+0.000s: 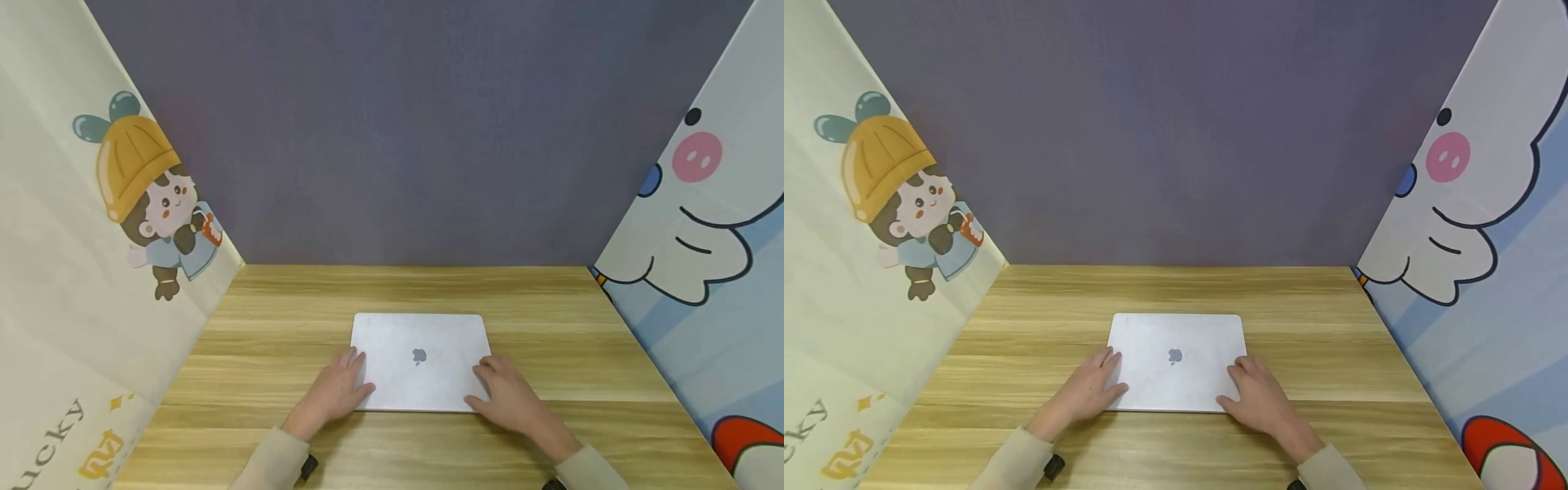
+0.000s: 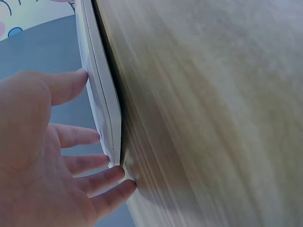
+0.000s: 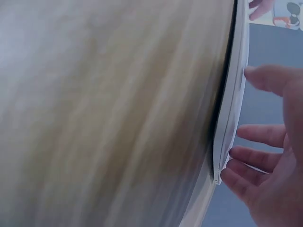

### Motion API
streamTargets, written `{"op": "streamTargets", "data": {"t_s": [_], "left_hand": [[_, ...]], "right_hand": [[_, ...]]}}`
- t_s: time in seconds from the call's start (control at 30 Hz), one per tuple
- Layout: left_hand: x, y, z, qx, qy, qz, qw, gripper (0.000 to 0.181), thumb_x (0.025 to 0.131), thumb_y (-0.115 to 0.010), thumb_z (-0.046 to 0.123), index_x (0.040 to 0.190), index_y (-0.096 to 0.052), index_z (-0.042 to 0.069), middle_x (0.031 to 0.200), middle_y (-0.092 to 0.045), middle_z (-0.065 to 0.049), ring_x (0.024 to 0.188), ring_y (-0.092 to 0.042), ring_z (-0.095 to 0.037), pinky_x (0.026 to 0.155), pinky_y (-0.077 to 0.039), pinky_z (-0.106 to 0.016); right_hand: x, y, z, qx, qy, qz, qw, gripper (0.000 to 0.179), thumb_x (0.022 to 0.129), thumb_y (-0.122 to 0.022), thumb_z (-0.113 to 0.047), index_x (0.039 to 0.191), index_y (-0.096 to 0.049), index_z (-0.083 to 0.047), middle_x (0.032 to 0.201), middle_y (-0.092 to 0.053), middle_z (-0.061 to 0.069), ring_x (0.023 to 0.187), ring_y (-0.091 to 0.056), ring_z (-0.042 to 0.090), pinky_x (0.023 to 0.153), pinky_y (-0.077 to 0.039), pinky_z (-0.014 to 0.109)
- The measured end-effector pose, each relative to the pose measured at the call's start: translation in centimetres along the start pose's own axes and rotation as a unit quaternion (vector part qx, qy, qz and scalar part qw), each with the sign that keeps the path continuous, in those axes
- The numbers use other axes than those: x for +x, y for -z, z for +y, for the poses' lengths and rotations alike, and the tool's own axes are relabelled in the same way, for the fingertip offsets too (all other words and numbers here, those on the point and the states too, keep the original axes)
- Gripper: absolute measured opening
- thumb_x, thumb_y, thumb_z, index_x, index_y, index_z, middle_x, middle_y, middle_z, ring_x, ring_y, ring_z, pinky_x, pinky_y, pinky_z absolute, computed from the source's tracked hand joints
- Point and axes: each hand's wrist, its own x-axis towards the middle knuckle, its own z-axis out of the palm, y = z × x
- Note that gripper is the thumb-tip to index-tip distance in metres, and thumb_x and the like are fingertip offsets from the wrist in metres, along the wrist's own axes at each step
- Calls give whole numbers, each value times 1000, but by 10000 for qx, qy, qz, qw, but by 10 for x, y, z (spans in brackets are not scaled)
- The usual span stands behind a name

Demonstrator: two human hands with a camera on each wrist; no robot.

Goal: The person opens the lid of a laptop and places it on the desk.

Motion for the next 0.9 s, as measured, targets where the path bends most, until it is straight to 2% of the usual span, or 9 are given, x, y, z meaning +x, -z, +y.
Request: {"op": "streamTargets", "data": {"t_s": [0.17, 0.3, 0.63, 0.9], "left_hand": [[-3, 0, 1, 86, 33, -188, 9998, 73, 100, -59, 48, 152, -42, 0, 159, -33, -26, 143, -34, -48, 113, -33, -63], [-6, 1, 1, 165, -31, -248, 9996, 76, 99, -58, 52, 154, -41, 3, 161, -30, -24, 143, -34, -48, 113, -33, -64], [-6, 2, -1, 118, -108, -425, 9990, 81, 98, -57, 56, 157, -37, 4, 164, -25, -23, 145, -32, -47, 115, -30, -63], [-7, 3, -2, 51, -131, -393, 9991, 80, 99, -57, 56, 156, -38, 4, 164, -26, -24, 145, -32, -48, 115, -30, -64]], "right_hand": [[-8, 0, -2, -273, 343, -173, 9989, 64, 83, -80, -47, 122, -68, 3, 127, -61, 17, 122, -55, 38, 108, -44, 53], [-12, 0, -3, -501, 609, -141, 9968, 68, 81, -81, -49, 124, -67, 2, 129, -60, 17, 123, -55, 36, 106, -46, 52], [-10, 0, -2, -729, 554, -472, 9947, 68, 83, -79, -49, 127, -66, 0, 134, -58, 17, 126, -54, 36, 102, -49, 54], [-5, 3, 1, -929, 871, -228, 9916, 64, 78, -80, -51, 116, -72, -1, 122, -66, 15, 113, -62, 32, 94, -55, 48]]}}
